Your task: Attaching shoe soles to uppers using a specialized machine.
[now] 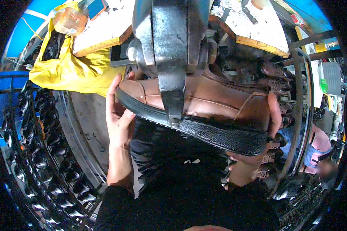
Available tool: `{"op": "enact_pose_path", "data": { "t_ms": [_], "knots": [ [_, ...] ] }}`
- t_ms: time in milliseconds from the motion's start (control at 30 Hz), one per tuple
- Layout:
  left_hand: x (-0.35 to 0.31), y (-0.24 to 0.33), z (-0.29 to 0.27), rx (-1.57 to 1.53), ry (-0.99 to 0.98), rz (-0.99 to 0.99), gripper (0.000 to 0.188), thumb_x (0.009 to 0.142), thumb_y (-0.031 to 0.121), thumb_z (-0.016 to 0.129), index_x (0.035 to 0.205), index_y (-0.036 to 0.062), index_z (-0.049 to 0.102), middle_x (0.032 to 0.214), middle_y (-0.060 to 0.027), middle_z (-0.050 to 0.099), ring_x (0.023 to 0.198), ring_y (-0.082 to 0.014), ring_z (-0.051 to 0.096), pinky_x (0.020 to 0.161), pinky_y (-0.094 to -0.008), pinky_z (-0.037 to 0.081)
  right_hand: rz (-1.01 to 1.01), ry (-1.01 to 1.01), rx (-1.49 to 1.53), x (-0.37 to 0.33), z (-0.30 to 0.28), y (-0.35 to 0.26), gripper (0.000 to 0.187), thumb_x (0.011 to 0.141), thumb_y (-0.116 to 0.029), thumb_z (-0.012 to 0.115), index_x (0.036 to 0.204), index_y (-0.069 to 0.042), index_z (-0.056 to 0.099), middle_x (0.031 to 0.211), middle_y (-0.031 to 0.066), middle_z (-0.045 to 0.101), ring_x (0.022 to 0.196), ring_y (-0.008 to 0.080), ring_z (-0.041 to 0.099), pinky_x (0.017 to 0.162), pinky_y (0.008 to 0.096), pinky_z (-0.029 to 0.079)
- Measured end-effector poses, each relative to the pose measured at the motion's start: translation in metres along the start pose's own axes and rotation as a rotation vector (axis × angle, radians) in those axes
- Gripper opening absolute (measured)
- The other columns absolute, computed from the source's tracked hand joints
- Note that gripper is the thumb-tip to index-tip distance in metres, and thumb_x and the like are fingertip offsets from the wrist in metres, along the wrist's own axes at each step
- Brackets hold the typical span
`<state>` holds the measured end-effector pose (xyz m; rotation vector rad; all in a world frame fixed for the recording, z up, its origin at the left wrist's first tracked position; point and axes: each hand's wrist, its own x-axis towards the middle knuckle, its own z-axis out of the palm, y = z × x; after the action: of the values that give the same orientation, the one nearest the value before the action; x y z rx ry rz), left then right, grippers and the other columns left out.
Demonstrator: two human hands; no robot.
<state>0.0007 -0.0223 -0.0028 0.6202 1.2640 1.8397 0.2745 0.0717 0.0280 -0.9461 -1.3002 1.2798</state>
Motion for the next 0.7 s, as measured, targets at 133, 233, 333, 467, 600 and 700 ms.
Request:
{"op": "enact_pose_path", "data": {
  "t_ms": [133, 233, 333, 467, 600, 700],
  "knots": [
    [-0.002, -0.002, -0.003, 0.017, -0.013, 0.013, 0.091, 0.077, 0.013, 0.082, 0.151, 0.0052, 0.030, 0.150, -0.0184, 0.041, 0.129, -0.0248, 0.050, 0.104, -0.0358, 0.046, 0.090, -0.016, 0.061, -0.002, 0.000, -0.001, 0.131, 0.050, -0.035, 0.097, 0.151, 0.003, 0.022, 0.151, 0.0175, 0.035, 0.134, 0.0285, 0.044, 0.112, 0.0409, 0.035],
    [0.001, -0.004, -0.004, 0.005, -0.018, 0.028, 0.090, 0.078, 0.012, 0.082, 0.151, 0.0048, 0.030, 0.150, -0.0185, 0.041, 0.129, -0.0247, 0.051, 0.105, -0.0361, 0.046, 0.156, -0.026, 0.103, -0.003, 0.001, -0.003, 0.130, 0.049, -0.033, 0.097, 0.150, 0.004, 0.022, 0.152, 0.0183, 0.034, 0.134, 0.0287, 0.043, 0.112, 0.0407, 0.035],
    [0.002, -0.003, -0.006, 0.020, -0.014, 0.031, 0.090, 0.078, 0.012, 0.082, 0.151, 0.0045, 0.030, 0.149, -0.0185, 0.042, 0.128, -0.0245, 0.052, 0.104, -0.0363, 0.047, 0.195, -0.031, 0.126, -0.002, 0.001, -0.003, 0.130, 0.049, -0.032, 0.097, 0.150, 0.004, 0.023, 0.152, 0.0188, 0.034, 0.134, 0.0289, 0.043, 0.113, 0.0405, 0.035],
    [0.000, 0.003, -0.008, 0.004, 0.017, 0.009, 0.089, 0.078, 0.011, 0.082, 0.151, 0.0042, 0.031, 0.149, -0.0185, 0.042, 0.127, -0.0245, 0.052, 0.104, -0.0365, 0.047, 0.061, -0.144, 0.079, 0.000, -0.001, -0.001, 0.127, 0.051, -0.029, 0.097, 0.150, 0.003, 0.024, 0.148, 0.0174, 0.037, 0.132, 0.0279, 0.045, 0.111, 0.0398, 0.036],
    [0.000, 0.006, -0.021, 0.055, 0.062, 0.037, 0.089, 0.077, 0.011, 0.082, 0.150, 0.0038, 0.032, 0.149, -0.0186, 0.042, 0.127, -0.0252, 0.052, 0.104, -0.0369, 0.048, -0.053, -0.273, 0.027, 0.005, 0.017, 0.009, 0.124, 0.052, -0.026, 0.096, 0.150, 0.002, 0.025, 0.145, 0.0159, 0.041, 0.129, 0.0268, 0.047, 0.109, 0.0391, 0.038],
    [-0.002, 0.014, -0.036, 0.125, 0.093, 0.118, 0.088, 0.077, 0.012, 0.082, 0.150, 0.0049, 0.033, 0.149, -0.0188, 0.042, 0.126, -0.0249, 0.053, 0.104, -0.0371, 0.048, -0.144, -0.378, 0.000, 0.017, 0.041, 0.018, 0.122, 0.053, -0.024, 0.096, 0.150, 0.001, 0.025, 0.143, 0.0149, 0.043, 0.128, 0.0261, 0.049, 0.108, 0.0386, 0.039]
  ]
}}
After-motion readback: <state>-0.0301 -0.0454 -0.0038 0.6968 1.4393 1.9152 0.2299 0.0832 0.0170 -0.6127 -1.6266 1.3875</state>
